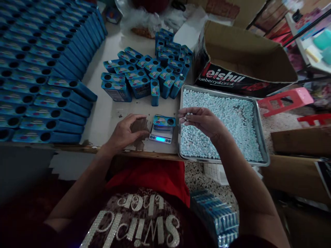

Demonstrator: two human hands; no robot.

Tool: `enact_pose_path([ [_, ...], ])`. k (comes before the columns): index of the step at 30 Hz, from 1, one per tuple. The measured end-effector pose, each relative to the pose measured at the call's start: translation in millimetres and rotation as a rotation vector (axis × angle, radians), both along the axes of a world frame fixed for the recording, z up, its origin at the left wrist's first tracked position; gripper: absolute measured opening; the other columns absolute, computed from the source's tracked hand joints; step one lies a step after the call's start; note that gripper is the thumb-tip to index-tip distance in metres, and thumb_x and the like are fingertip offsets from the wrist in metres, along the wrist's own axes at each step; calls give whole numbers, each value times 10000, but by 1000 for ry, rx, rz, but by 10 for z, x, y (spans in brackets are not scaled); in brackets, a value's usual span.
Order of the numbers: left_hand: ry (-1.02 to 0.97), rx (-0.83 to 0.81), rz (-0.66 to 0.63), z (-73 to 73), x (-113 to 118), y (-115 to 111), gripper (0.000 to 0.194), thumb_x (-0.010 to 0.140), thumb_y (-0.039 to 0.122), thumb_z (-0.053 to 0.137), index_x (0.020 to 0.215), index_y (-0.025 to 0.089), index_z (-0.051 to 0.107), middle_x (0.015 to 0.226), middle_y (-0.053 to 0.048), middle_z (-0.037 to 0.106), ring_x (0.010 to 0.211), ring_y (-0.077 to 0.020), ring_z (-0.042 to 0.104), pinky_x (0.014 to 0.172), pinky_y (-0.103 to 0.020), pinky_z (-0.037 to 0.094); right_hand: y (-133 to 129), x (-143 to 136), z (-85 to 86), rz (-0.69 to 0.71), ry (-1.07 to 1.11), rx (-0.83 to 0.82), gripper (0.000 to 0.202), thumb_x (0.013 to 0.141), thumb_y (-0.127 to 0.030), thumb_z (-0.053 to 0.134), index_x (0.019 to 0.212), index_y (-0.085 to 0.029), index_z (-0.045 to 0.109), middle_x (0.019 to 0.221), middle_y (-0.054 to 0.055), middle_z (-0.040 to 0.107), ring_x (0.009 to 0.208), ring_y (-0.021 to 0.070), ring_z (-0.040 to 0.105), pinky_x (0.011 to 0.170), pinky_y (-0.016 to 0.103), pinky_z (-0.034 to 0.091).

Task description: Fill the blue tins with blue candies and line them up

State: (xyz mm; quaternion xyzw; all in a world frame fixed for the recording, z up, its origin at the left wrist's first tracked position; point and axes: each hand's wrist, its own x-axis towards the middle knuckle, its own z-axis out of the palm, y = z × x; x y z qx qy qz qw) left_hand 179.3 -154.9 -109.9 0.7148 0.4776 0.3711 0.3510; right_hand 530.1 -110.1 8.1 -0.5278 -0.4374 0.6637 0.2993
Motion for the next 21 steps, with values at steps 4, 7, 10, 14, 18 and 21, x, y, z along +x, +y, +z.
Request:
enact_pose_path([
  [4,-7,-12,14,-11,-56,-55,513,939,247,944,1425,262,780,1380,-93,821,1329,-334,784,1184,-508,650,12,-305,196,121,-162,132,326,877,-365,1026,1146,-204,936,1065,93,889,760,151,723,661,289,593],
  [7,-8,-14,47,-38,-101,-80,496,939,238,945,1408,252,786,1374,-97,820,1311,-327,789,1166,-504,657,-2,-448,214,161,-256,214,278,927,-368,972,1156,-213,940,1042,78,885,708,131,658,623,294,519],
  [10,-27,-12,54,-81,-138,-87,505,933,234,955,1408,242,786,1381,-109,816,1315,-331,789,1180,-523,655,-42,-502,140,136,-271,255,246,919,-359,951,1128,-229,948,1064,72,889,690,122,628,615,302,493],
  [14,-51,-33,44,-106,-160,-89,485,947,235,929,1410,242,786,1388,-114,812,1314,-333,788,1194,-543,655,-99,-527,28,66,-251,272,286,894,-367,948,1156,-250,952,1105,70,894,669,120,598,602,315,477],
  [18,-81,-39,42,-95,-161,-98,448,958,243,903,1393,250,798,1386,-118,812,1326,-339,784,1192,-548,660,-120,-518,9,75,-246,282,303,880,-333,933,1171,-257,966,1044,57,888,649,117,594,591,313,440],
  [21,-83,-52,48,-92,-160,-109,445,951,255,908,1383,249,801,1378,-116,814,1325,-343,784,1194,-549,654,-137,-495,25,153,-300,309,327,903,-330,907,1211,-240,970,755,15,785,626,133,581,595,311,413],
])
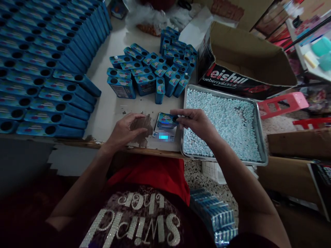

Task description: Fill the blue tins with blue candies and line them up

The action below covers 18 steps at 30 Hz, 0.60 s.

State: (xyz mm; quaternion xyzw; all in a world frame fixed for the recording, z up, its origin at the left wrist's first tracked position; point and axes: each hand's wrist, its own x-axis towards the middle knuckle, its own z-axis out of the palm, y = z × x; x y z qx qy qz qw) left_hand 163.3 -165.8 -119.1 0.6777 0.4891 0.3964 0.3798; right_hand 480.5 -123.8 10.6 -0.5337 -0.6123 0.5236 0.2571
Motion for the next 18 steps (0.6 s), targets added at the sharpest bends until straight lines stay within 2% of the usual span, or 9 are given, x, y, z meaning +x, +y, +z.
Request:
enact_pose_path([
  [2,6,-11,2,1,3,-8,451,949,263,917,1384,239,803,1377,-112,814,1319,-343,786,1185,-535,654,-26,0,7,29,-43,15,390,929,-338,897,1295,-216,954,662,-1,726,628,147,581,612,319,429],
  [4,15,-16,8,5,10,-13,446,947,253,924,1378,231,809,1371,-108,817,1311,-341,790,1175,-520,656,-55,-3,9,22,-40,17,432,930,-338,905,1340,-203,939,703,14,759,646,160,610,627,332,462],
  [6,23,-20,14,16,20,-11,436,941,231,935,1361,231,816,1363,-104,822,1304,-337,794,1172,-518,657,-68,41,4,-28,-6,11,422,919,-325,924,1327,-218,937,886,54,847,681,165,652,635,342,499],
  [8,23,-24,19,31,23,-2,429,928,206,951,1335,242,822,1347,-93,831,1295,-329,800,1169,-520,664,-42,198,-29,-129,44,12,383,922,-328,935,1297,-251,932,1150,92,886,721,158,667,625,341,522],
  [10,17,-21,28,48,10,8,413,919,177,951,1304,257,827,1315,-78,844,1272,-318,810,1162,-517,676,21,508,-117,-285,103,24,348,939,-354,930,1280,-290,911,1321,94,857,757,152,657,607,326,539],
  [12,13,-9,41,63,-19,16,394,922,156,940,1286,267,835,1291,-69,854,1252,-310,820,1159,-515,684,79,940,-276,-451,148,44,322,930,-385,927,1243,-326,876,1340,77,821,801,162,658,600,311,565],
  [15,26,-10,58,75,-75,25,378,943,163,930,1296,268,847,1318,-75,861,1276,-310,818,1190,-517,672,47,1587,-593,-572,115,72,255,847,-409,892,1060,-332,775,1205,86,751,901,233,696,626,356,644],
  [18,58,-1,78,92,-102,37,375,947,190,940,1307,244,850,1337,-92,864,1297,-318,811,1213,-517,655,-97,1923,-837,-613,72,-16,276,741,-361,871,965,-322,715,1121,107,711,919,271,708,691,420,721],
])
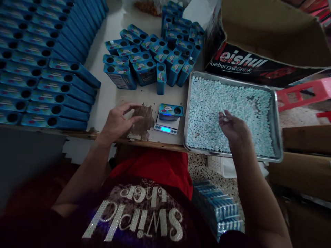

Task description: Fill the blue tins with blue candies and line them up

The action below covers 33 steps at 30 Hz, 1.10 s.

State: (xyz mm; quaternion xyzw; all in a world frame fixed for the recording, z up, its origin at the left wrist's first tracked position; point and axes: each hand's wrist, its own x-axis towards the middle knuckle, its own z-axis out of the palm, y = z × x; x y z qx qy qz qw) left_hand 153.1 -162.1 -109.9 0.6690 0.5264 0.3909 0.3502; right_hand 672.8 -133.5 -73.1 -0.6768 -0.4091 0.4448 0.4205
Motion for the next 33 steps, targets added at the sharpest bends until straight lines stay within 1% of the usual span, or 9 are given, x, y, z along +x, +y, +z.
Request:
enact_pose_path([
  [3,42,16,11,72,20,13,398,951,209,941,1335,224,837,1347,-102,859,1300,-315,805,1209,-516,650,-69,-45,-75,42,57,-54,398,640,-238,874,1011,-332,763,1139,100,748,948,277,752,750,433,769],
  [7,98,52,13,266,100,30,447,946,195,943,1372,222,809,1393,-99,846,1331,-305,796,1225,-499,641,22,-436,27,105,116,-2,260,756,-329,949,966,-318,795,1076,104,792,959,281,795,666,372,766],
  [10,146,118,-20,392,184,62,472,946,187,951,1390,227,796,1396,-95,844,1330,-305,797,1188,-471,654,88,-759,185,109,189,-59,316,759,-423,1044,899,-285,796,986,64,817,730,166,706,517,226,652],
  [13,191,199,-78,442,313,122,503,942,146,951,1411,216,780,1392,-102,836,1339,-314,790,1181,-468,645,87,-989,321,174,246,-113,443,664,-449,1138,826,-236,786,859,34,802,579,70,560,426,132,478],
  [17,295,273,-193,467,593,212,638,920,155,1000,1501,187,737,1483,-142,796,1430,-362,739,1277,-536,586,42,-1120,380,226,224,-59,468,584,-425,1165,807,-206,815,773,34,787,529,56,526,411,147,416],
  [22,389,243,-232,541,907,250,817,879,46,982,1614,205,665,1593,-138,757,1504,-382,706,1327,-558,568,6,-1313,560,219,215,24,438,665,-473,1147,846,-211,846,811,64,825,497,79,559,400,203,425],
  [27,261,78,-159,425,897,213,777,861,136,1040,1546,266,697,1512,-116,799,1421,-385,767,1218,-551,635,16,-1814,761,344,199,108,400,754,-500,1096,960,-213,908,936,85,882,536,125,672,472,264,573],
  [30,151,32,-158,305,810,211,746,858,181,1052,1513,311,720,1515,-92,807,1420,-364,778,1214,-536,629,21,-2024,704,412,171,95,398,779,-507,1074,1009,-212,936,824,56,850,565,168,733,550,316,664],
  [33,106,3,-159,225,790,262,759,846,208,1064,1519,309,728,1528,-102,802,1425,-377,774,1214,-552,624,8,-2025,611,460,143,46,353,834,-478,1043,1084,-246,953,766,33,822,621,205,778,634,369,719],
])
